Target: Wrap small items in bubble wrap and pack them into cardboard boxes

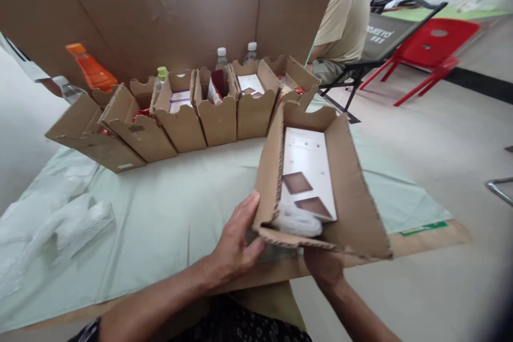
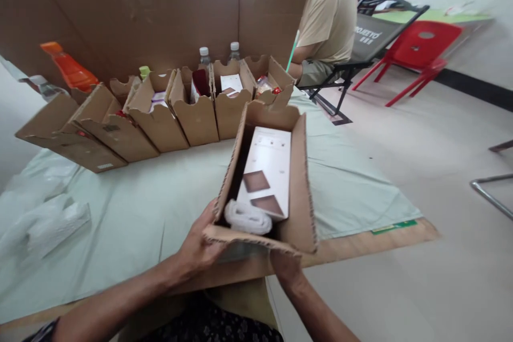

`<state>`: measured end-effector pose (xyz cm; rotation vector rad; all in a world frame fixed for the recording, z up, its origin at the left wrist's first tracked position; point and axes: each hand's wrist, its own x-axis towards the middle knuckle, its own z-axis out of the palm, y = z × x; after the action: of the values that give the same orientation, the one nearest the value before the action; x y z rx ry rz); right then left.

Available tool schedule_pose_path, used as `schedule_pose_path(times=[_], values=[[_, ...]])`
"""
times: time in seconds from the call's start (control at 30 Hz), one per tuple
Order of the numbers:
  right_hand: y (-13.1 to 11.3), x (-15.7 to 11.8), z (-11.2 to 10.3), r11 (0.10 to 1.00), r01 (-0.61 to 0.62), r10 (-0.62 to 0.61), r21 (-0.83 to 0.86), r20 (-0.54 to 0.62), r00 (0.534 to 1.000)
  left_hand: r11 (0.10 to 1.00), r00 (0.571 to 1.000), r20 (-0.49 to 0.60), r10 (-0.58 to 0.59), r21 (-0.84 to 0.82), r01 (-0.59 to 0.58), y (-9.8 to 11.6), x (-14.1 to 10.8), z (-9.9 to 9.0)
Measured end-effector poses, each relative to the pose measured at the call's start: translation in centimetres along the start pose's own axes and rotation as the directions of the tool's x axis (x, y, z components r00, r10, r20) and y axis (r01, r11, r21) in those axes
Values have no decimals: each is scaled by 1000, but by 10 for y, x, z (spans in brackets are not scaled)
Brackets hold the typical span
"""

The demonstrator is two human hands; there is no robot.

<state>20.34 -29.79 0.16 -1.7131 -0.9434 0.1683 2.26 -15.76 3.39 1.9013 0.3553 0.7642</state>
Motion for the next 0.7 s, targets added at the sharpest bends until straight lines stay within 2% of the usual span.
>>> schedule_pose_path(times=[0.13,0.27,0.4,0.5,0.57,0.63,0.7], values=[[23,67,-31,993,9,12,114,-178,984,998,994,93,52,-32,-49,-9,71,46],[45,141,-54,950,9,108,312,-354,929,998,993,112,44,-44,-39,-26,139,94],[70,194,-77,912,-24,198,410,-387,900,999,992,124,29,-16,-27,-41,194,131],[89,228,-89,905,-63,237,421,-375,896,998,986,154,56,14,-59,-53,228,147],[100,249,-95,902,-91,274,422,-396,876,996,981,177,80,22,-85,-62,242,151],[107,263,-102,902,-118,308,415,-427,850,995,974,212,79,35,-89,-72,249,152],[111,262,-111,904,-143,328,404,-438,837,996,968,246,57,60,-74,-80,247,150]])
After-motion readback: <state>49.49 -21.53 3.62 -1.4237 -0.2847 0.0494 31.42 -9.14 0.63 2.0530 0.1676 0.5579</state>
